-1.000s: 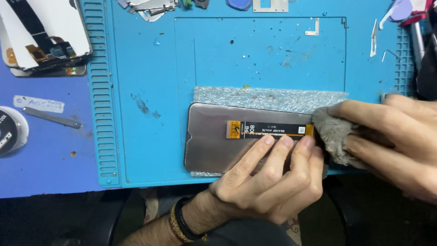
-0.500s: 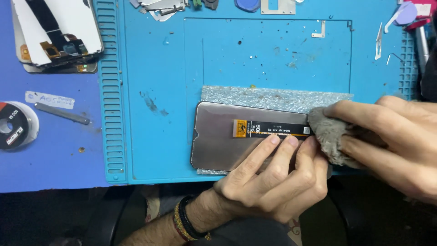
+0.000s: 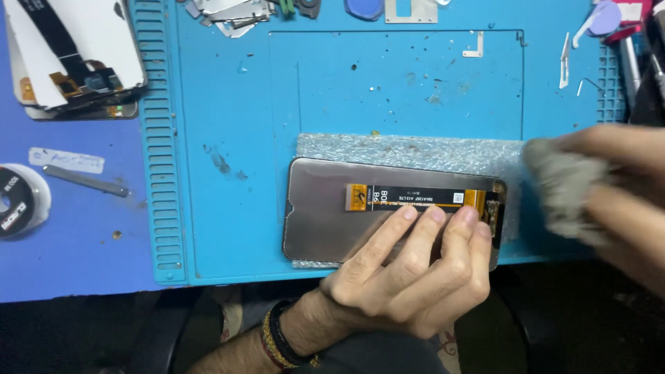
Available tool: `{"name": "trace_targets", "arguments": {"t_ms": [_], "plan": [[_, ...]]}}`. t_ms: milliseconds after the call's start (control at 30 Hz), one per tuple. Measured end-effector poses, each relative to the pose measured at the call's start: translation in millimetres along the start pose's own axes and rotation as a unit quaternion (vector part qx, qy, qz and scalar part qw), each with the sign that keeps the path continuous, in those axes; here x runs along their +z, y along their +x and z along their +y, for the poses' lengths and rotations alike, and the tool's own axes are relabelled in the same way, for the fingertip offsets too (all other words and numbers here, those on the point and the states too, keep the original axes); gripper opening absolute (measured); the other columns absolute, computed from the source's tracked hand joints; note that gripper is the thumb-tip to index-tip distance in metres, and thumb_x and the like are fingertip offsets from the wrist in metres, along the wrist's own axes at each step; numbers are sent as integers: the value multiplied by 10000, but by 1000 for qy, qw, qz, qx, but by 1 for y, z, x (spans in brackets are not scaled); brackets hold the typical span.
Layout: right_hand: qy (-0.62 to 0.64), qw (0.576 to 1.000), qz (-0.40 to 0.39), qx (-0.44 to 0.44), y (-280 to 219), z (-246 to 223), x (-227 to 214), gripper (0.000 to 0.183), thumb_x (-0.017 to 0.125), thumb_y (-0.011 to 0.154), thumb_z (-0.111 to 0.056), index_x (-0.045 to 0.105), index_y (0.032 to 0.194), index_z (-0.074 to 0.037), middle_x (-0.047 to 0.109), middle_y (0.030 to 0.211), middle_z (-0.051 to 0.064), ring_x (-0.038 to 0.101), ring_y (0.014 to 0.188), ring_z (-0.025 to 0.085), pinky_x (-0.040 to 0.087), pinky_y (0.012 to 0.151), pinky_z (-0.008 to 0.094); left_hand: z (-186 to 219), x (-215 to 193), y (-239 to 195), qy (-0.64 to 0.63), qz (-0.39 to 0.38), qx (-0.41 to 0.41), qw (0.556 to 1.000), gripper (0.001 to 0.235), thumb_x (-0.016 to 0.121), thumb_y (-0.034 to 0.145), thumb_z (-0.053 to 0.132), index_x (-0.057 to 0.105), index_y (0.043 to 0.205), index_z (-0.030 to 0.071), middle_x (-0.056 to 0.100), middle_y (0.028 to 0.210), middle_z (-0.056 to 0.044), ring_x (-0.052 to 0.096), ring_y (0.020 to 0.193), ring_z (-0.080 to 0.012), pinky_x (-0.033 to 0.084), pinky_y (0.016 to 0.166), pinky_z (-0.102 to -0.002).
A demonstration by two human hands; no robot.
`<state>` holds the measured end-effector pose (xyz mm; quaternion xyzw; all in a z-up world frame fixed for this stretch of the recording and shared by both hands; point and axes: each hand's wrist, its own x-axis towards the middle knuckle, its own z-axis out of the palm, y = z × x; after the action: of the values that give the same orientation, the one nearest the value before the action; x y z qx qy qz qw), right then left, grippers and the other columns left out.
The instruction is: The person wipes a rectangular electronic component with a grey cloth, then uses a white cloth to wipe the same component. The person repeatedly wipes the component's surface and edges, occasionally lifting and repositioning it on the workbench.
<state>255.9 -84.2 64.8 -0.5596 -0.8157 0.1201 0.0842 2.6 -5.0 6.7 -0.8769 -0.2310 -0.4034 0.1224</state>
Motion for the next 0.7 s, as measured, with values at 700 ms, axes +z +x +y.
{"name": "trace_targets", "arguments": {"t_ms": [700], "plan": [[-23,996,-64,52,-31,33,0,369,683,705,-79,733,1068,-113,627,1457,105,623,1248,292,495,1071,397,-1,0,-4,-8,7,-14,1000,59,708,1128,310,745,1113,267,740,1122,149,691,1047,-25,584,1016,-179]]}}
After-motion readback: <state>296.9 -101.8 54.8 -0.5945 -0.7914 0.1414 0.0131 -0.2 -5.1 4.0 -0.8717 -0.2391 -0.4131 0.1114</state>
